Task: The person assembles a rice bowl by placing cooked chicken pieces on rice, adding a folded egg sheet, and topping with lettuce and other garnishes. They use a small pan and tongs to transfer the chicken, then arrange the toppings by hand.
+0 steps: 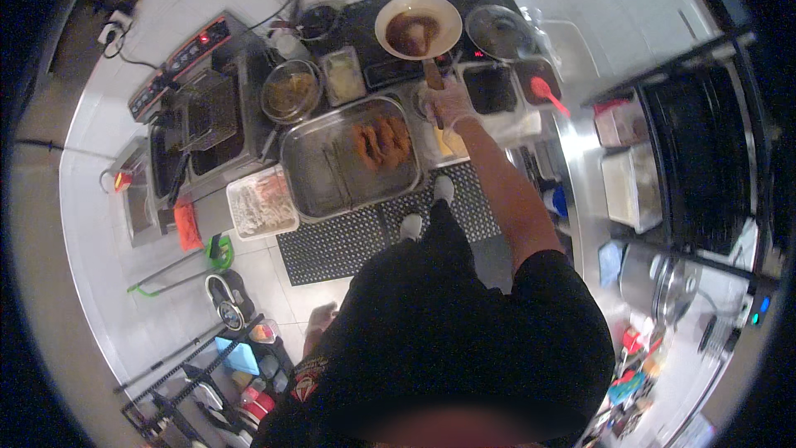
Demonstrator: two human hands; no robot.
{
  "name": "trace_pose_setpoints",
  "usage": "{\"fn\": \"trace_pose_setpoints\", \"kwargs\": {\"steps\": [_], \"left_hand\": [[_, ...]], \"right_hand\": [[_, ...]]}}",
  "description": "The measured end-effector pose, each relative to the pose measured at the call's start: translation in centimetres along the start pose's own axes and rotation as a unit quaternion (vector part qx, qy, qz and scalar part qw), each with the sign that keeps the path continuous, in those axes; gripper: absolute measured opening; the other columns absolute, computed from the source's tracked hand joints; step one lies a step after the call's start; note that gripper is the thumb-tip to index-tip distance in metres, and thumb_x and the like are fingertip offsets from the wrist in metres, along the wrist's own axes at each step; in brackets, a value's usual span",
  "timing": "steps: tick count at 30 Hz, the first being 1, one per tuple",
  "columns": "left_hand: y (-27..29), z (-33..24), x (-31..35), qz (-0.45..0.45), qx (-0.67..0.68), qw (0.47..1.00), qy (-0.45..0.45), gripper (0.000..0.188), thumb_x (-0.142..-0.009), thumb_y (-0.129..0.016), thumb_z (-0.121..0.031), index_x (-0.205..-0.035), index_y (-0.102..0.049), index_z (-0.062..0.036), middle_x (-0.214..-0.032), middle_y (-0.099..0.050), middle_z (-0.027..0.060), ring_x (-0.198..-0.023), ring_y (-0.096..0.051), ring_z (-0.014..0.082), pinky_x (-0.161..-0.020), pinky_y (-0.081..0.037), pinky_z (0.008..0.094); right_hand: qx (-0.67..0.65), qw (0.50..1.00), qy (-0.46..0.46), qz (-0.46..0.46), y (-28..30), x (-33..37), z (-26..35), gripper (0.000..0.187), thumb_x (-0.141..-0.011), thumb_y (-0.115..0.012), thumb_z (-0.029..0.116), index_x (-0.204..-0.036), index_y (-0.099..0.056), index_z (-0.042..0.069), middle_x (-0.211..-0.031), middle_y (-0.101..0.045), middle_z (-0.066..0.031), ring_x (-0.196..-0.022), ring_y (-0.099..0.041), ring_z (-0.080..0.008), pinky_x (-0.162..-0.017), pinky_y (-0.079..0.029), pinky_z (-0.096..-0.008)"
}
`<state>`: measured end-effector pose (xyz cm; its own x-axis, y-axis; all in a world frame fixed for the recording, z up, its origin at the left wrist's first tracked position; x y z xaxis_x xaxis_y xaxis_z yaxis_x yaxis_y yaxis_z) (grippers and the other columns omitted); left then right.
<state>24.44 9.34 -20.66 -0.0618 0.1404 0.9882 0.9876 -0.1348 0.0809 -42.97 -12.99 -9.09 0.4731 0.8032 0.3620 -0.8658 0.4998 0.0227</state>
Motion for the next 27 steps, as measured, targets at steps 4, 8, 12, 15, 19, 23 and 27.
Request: {"fn": "trace_pose_setpoints", "kwargs": {"steps": [4, 8, 12, 15, 19, 23, 27], "left_hand": [[-2.0, 3.3, 3.2, -0.012, -0.007, 1.0, -0.022, 0.03, -0.102, -0.056, -0.026, -0.119, -0.065, -0.0025, -0.116, -0.07, 0.0119, -0.092, -0.068, 0.0208, -0.082, -0.056, 0.0358], [-3.2, 6.2, 4.6, -0.022, -0.001, 1.0, -0.011, 0.031, -0.102, -0.056, -0.027, -0.12, -0.064, -0.0027, -0.116, -0.07, 0.0119, -0.092, -0.067, 0.0209, -0.082, -0.056, 0.0358], [-3.6, 7.5, 4.1, -0.024, -0.001, 1.0, -0.004, 0.032, -0.102, -0.056, -0.028, -0.12, -0.064, -0.0029, -0.116, -0.07, 0.0119, -0.093, -0.067, 0.0209, -0.082, -0.056, 0.0358], [-3.5, 7.7, 3.5, -0.023, -0.012, 1.0, -0.003, 0.033, -0.102, -0.056, -0.029, -0.121, -0.064, -0.0031, -0.117, -0.07, 0.0118, -0.093, -0.067, 0.0209, -0.082, -0.056, 0.0357], [-2.8, 6.4, 2.6, -0.014, -0.034, 0.999, -0.016, 0.034, -0.102, -0.056, -0.03, -0.121, -0.064, -0.0033, -0.117, -0.07, 0.0118, -0.093, -0.067, 0.0209, -0.082, -0.055, 0.0357], [-1.0, 4.3, 0.9, 0.001, -0.077, 0.996, -0.038, 0.034, -0.103, -0.056, -0.031, -0.122, -0.063, -0.0035, -0.117, -0.07, 0.0118, -0.093, -0.067, 0.0209, -0.082, -0.055, 0.0357], [1.3, 0.3, -1.8, 0.027, -0.145, 0.987, -0.065, 0.035, -0.103, -0.056, -0.032, -0.122, -0.063, -0.0037, -0.118, -0.07, 0.0117, -0.093, -0.067, 0.021, -0.082, -0.055, 0.0356]], "right_hand": [[0.011, 0.998, -0.054, 0.029, -2.3, -6.0, 0.2, 0.021, -0.087, -0.074, 0.023, -0.092, -0.062, 0.007, -0.067, -0.061, -0.0055, -0.052, -0.058, -0.0186, -0.048, -0.047, -0.0378], [-0.016, 0.998, -0.022, 0.054, -4.2, -9.1, 0.8, 0.026, -0.087, -0.074, 0.02, -0.097, -0.059, 0.002, -0.063, -0.059, -0.0045, -0.047, -0.056, -0.0172, -0.043, -0.043, -0.0345], [-0.025, 0.998, -0.027, 0.055, -5.1, -11.0, 0.3, 0.025, -0.085, -0.075, 0.019, -0.096, -0.059, 0.003, -0.063, -0.059, -0.0047, -0.046, -0.055, -0.0169, -0.043, -0.043, -0.0346], [-0.051, 0.997, -0.033, 0.053, -5.2, -11.9, -0.7, 0.026, -0.084, -0.076, 0.018, -0.097, -0.059, 0.003, -0.064, -0.059, -0.0047, -0.046, -0.054, -0.0158, -0.043, -0.043, -0.0342], [-0.074, 0.994, -0.045, 0.066, -4.4, -12.6, -2.2, 0.027, -0.085, -0.076, 0.019, -0.097, -0.059, 0.002, -0.068, -0.061, -0.0078, -0.055, -0.06, -0.0206, -0.051, -0.048, -0.0383], [0.301, 0.932, 0.199, -0.027, -2.7, -10.8, 0.4, 0.032, -0.086, -0.074, 0.026, -0.104, -0.063, 0.002, -0.079, -0.066, -0.015, -0.077, -0.067, -0.0325, -0.071, -0.052, -0.0434], [0.316, 0.926, 0.168, -0.122, -0.8, -3.5, 1.8, 0.038, -0.087, -0.073, 0.034, -0.111, -0.069, 0.005, -0.085, -0.067, -0.0183, -0.086, -0.068, -0.0355, -0.081, -0.053, -0.0432]]}}
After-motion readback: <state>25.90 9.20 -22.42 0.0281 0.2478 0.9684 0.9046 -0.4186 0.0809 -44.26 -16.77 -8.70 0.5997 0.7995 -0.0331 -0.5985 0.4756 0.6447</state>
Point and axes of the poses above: each hand's wrist, its own x-axis away from the middle knuckle, its own y-axis out of the back of the hand, z = x × y, the point moved 4 cm from there along -x, towards the middle knuckle
